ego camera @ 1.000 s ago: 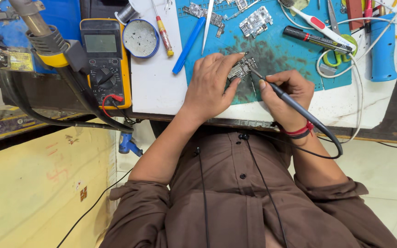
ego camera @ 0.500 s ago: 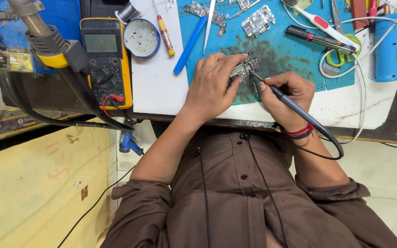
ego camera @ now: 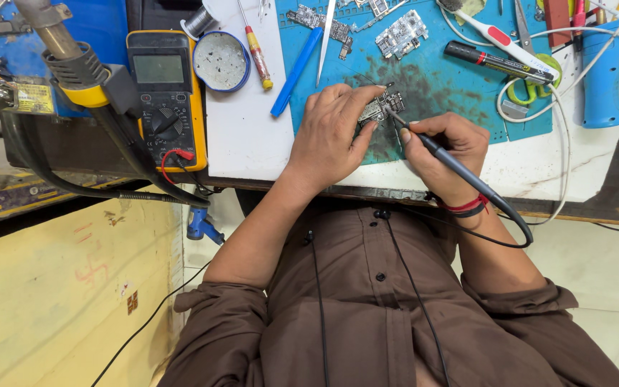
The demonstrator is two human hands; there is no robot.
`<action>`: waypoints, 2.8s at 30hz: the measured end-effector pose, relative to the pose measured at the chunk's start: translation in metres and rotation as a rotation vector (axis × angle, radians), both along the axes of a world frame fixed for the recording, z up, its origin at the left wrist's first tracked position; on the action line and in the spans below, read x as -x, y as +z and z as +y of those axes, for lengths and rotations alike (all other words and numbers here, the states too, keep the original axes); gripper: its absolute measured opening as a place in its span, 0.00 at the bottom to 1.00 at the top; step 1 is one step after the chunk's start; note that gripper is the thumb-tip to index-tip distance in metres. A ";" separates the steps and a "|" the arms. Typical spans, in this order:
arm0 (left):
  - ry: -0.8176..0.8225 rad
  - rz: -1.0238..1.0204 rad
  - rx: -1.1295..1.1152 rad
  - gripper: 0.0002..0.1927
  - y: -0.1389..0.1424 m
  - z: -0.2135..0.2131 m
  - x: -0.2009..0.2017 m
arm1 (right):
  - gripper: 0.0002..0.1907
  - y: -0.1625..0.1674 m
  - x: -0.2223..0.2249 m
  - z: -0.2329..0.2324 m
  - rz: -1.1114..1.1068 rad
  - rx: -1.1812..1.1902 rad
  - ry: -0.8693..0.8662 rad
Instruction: The person uses a soldering iron to apply solder to multiple points on a small circuit board. They hold the board with one hand and the soldering iron with the other, occasionally repositioning the board to access different areas.
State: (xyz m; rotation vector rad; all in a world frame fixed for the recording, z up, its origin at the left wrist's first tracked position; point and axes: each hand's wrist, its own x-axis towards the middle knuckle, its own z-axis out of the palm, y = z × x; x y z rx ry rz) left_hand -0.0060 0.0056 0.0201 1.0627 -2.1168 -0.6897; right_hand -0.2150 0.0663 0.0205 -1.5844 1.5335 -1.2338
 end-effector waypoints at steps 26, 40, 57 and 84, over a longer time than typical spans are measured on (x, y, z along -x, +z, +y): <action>-0.011 -0.012 -0.005 0.23 0.003 0.000 -0.001 | 0.05 0.002 -0.001 0.000 0.010 -0.012 -0.003; -0.010 -0.008 0.004 0.23 0.002 -0.001 -0.001 | 0.05 0.003 -0.001 -0.001 0.006 -0.013 -0.017; -0.001 -0.011 0.003 0.23 0.000 0.000 0.000 | 0.05 0.003 0.001 -0.001 0.000 -0.009 0.016; -0.006 -0.016 -0.007 0.23 -0.001 -0.001 0.000 | 0.05 0.001 -0.003 -0.002 -0.006 0.008 -0.016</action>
